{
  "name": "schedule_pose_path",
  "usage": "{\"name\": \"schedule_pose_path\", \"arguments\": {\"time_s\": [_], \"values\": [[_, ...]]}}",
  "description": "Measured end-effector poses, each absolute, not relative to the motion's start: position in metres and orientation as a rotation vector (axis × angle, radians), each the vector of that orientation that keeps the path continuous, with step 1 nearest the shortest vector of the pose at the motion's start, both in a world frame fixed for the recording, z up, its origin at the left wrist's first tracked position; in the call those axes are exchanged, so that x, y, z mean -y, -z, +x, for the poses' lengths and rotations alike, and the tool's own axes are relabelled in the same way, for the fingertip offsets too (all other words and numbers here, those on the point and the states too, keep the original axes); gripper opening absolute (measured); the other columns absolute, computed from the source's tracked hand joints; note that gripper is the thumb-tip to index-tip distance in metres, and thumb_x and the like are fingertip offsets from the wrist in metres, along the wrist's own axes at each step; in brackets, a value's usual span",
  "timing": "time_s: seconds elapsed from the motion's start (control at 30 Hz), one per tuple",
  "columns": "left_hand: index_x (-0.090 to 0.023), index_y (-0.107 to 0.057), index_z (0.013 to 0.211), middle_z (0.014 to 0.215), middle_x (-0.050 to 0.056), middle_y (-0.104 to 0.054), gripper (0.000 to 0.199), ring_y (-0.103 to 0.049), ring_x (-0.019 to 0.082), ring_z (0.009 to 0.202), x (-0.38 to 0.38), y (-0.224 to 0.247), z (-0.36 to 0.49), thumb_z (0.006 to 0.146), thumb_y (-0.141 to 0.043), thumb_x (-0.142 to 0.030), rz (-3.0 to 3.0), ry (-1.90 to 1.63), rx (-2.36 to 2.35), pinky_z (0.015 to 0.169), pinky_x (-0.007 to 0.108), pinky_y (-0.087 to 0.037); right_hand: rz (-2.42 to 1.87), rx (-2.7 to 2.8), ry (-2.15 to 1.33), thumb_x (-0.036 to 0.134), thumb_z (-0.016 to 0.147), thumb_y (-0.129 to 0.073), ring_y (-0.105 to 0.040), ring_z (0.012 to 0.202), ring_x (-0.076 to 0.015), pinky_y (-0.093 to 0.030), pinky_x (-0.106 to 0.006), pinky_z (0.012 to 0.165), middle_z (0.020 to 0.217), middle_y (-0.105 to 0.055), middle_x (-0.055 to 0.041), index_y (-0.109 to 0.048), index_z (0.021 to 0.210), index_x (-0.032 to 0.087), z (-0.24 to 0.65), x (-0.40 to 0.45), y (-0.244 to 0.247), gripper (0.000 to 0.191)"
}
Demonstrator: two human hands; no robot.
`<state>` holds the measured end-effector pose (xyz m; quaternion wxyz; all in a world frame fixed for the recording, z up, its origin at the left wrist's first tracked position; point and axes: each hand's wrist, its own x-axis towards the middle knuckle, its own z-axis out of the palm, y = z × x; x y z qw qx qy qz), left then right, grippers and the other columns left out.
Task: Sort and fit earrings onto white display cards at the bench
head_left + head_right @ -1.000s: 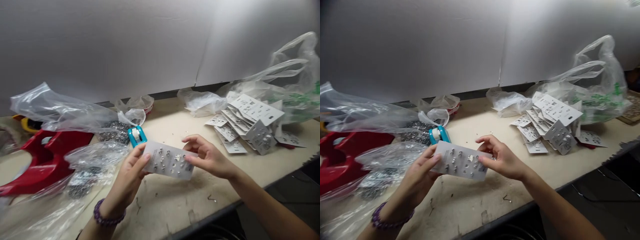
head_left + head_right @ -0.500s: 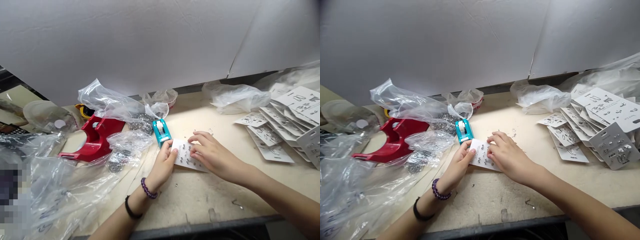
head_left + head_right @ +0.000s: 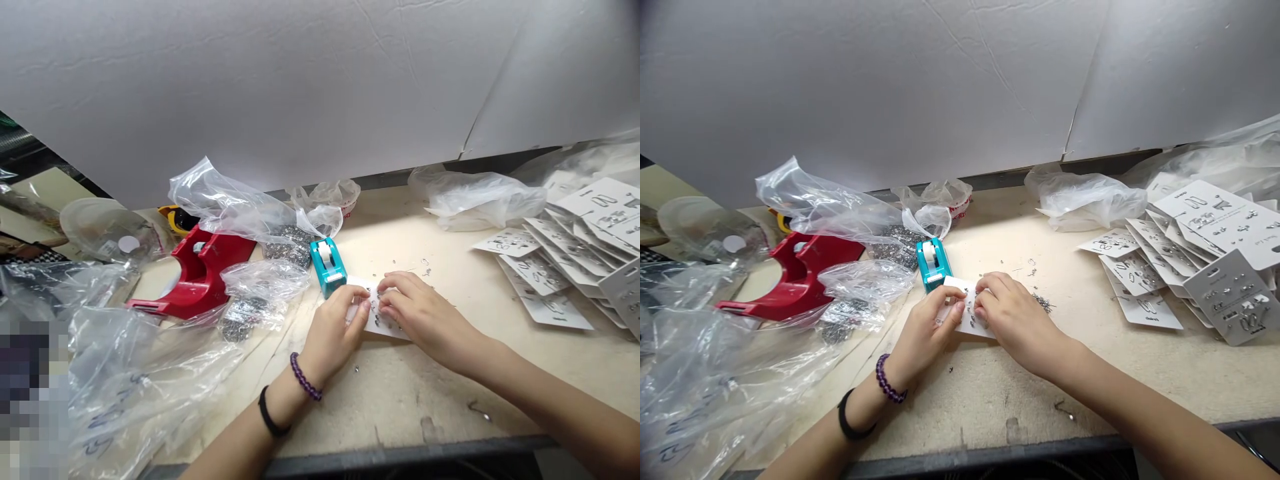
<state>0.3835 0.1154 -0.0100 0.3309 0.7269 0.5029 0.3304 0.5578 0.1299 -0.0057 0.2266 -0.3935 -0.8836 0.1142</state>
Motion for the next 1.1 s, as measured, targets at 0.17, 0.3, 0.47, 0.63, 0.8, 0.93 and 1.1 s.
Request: {"name": "schedule_pose_path", "arguments": {"time_s": [0.17, 0.3, 0.47, 0.63, 0.8, 0.93, 1.1], "values": [[-0.017, -0.055, 0.093, 0.091, 0.004, -0.060, 0.015, -0.055, 0.015, 0.087, -0.1166, 0.0059, 0.3809, 0.083, -0.044, -0.021, 1.989, -0.859, -1.293, 0.079, 0.027, -0.041, -1.125, 2.451, -0.284, 0.016, 0.086, -0.040, -0.049, 0.094, -0.0224, -0.044, -0.037, 0.077, 0.100, -0.054, -0.0105, -0.057, 0.082, 0.013, 0.5560, -0.1283, 0.0052, 0.018], [-0.018, -0.058, 0.094, 0.091, 0.005, -0.061, 0.018, -0.056, 0.016, 0.085, -0.1156, 0.0058, 0.3803, 0.083, -0.044, -0.021, 2.022, -0.818, -1.312, 0.077, 0.028, -0.042, -1.137, 2.452, -0.258, 0.019, 0.088, -0.037, -0.050, 0.089, -0.0216, -0.045, -0.036, 0.073, 0.098, -0.055, -0.0103, -0.057, 0.085, 0.014, 0.5551, -0.1270, 0.0055, 0.021], [-0.019, -0.059, 0.092, 0.090, 0.004, -0.062, 0.017, -0.056, 0.016, 0.084, -0.1181, 0.0066, 0.3799, 0.082, -0.046, -0.021, 2.032, -0.815, -1.298, 0.077, 0.027, -0.041, -1.118, 2.418, -0.267, 0.020, 0.088, -0.036, -0.051, 0.088, -0.0215, -0.045, -0.036, 0.071, 0.097, -0.056, -0.0104, -0.058, 0.084, 0.015, 0.5546, -0.1262, 0.0078, 0.023], [-0.018, -0.060, 0.082, 0.084, 0.003, -0.062, 0.015, -0.056, 0.015, 0.080, -0.1191, 0.0063, 0.3788, 0.082, -0.047, -0.023, 1.974, -0.825, -1.288, 0.073, 0.027, -0.042, -1.110, 2.422, -0.281, 0.019, 0.087, -0.038, -0.052, 0.089, -0.0219, -0.047, -0.038, 0.072, 0.097, -0.056, -0.0110, -0.057, 0.084, 0.015, 0.5549, -0.1265, 0.0072, 0.020], [-0.017, -0.060, 0.080, 0.082, 0.003, -0.063, 0.015, -0.057, 0.015, 0.078, -0.1186, 0.0045, 0.3789, 0.082, -0.047, -0.024, 1.932, -0.823, -1.278, 0.072, 0.027, -0.042, -1.106, 2.416, -0.358, 0.016, 0.082, -0.045, -0.052, 0.090, -0.0211, -0.047, -0.038, 0.074, 0.097, -0.056, -0.0098, -0.056, 0.083, 0.016, 0.5553, -0.1269, 0.0032, 0.011], [-0.016, -0.058, 0.075, 0.078, 0.003, -0.062, 0.011, -0.056, 0.015, 0.075, -0.1171, 0.0046, 0.3808, 0.080, -0.049, -0.021, 1.945, -0.838, -1.339, 0.071, 0.026, -0.042, -1.129, 2.413, -0.398, 0.017, 0.082, -0.046, -0.051, 0.089, -0.0207, -0.046, -0.038, 0.074, 0.095, -0.056, -0.0091, -0.056, 0.082, 0.015, 0.5543, -0.1281, 0.0012, 0.010], [-0.016, -0.056, 0.074, 0.075, 0.002, -0.062, 0.010, -0.056, 0.014, 0.072, -0.1151, 0.0066, 0.3832, 0.079, -0.048, -0.020, 1.930, -0.864, -1.378, 0.069, 0.026, -0.042, -1.143, 2.334, -0.494, 0.021, 0.081, -0.049, -0.051, 0.092, -0.0200, -0.046, -0.038, 0.078, 0.095, -0.057, -0.0074, -0.057, 0.086, 0.018, 0.5580, -0.1275, -0.0003, 0.010]]}}
